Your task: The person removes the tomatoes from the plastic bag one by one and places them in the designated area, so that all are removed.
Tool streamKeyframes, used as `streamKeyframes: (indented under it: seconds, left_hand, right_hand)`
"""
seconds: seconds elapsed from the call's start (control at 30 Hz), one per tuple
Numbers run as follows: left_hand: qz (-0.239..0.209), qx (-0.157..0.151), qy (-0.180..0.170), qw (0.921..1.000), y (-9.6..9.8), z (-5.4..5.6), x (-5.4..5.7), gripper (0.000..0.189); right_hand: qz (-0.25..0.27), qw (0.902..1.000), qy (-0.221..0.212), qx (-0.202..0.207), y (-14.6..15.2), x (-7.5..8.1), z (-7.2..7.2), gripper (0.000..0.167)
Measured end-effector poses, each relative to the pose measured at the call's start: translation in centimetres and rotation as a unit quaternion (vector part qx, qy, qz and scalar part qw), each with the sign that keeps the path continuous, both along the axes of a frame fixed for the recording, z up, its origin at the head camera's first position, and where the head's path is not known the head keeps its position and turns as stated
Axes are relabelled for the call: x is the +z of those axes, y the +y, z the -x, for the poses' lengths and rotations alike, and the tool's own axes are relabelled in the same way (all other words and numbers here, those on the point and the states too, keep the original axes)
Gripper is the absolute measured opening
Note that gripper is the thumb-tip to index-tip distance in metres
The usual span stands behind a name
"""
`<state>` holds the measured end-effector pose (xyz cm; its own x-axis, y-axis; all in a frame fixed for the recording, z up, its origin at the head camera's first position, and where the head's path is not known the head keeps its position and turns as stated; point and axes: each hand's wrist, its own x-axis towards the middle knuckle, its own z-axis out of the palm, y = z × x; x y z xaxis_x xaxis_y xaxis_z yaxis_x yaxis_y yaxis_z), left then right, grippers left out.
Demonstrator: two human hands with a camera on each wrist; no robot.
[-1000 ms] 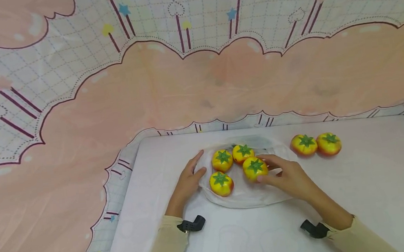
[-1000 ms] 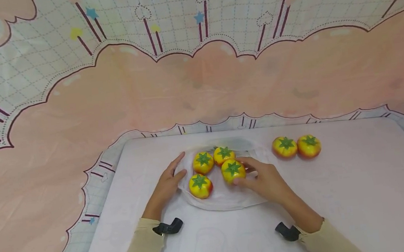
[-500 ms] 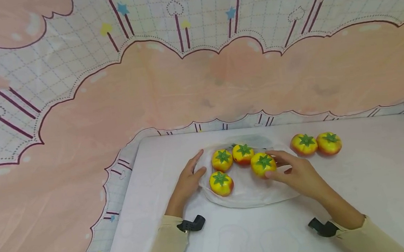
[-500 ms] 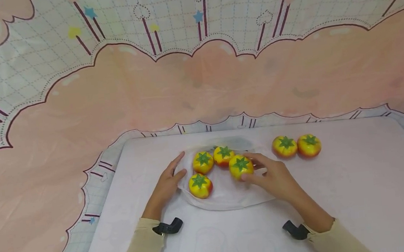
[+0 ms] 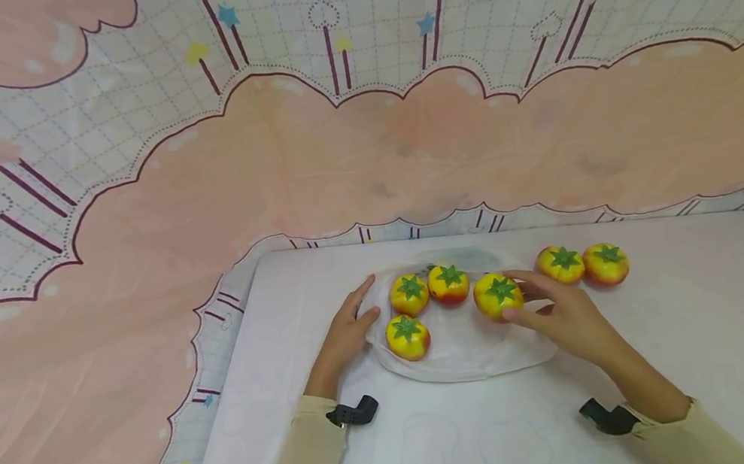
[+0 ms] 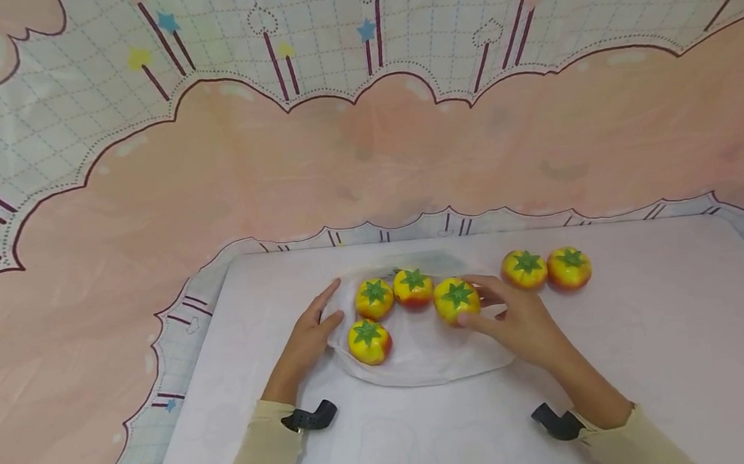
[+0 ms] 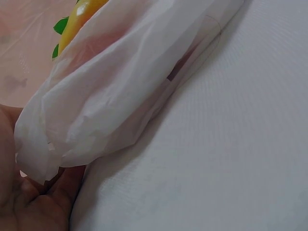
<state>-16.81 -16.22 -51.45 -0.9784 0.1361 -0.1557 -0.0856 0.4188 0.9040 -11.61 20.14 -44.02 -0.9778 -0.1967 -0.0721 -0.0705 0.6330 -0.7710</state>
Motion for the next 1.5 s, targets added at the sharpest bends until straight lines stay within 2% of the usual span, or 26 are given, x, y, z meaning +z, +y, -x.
streamKeyframes:
  seconds: [0.6, 1.0, 1.33, 1.5]
  left_hand:
    - [-0.004, 0.001, 0.001, 1.0000, 0.1, 0.1, -0.1, 0.058]
    - [-0.006, 0.001, -0.005, 1.0000, -0.1, 0.1, -0.2, 0.057]
    - [-0.013, -0.002, -0.003, 0.9999, -0.1, 0.0, 0.0, 0.058]
    - [-0.012, -0.002, 0.000, 0.9999, 0.0, 0.0, -0.2, 0.058]
  right_hand:
    - [-0.004, 0.9998, -0.004, -0.018, 1.7, 1.1, -0.1, 0.068]
    - [-0.009, 0.9995, 0.007, -0.030, 2.8, 1.0, 0.0, 0.070]
    - [0.000, 0.9990, 0.005, -0.044, 3.7, 1.8, -0.2, 0.069]
    - [-0.014, 0.9987, 0.008, -0.048, 4.4, 2.1, -0.3, 0.070]
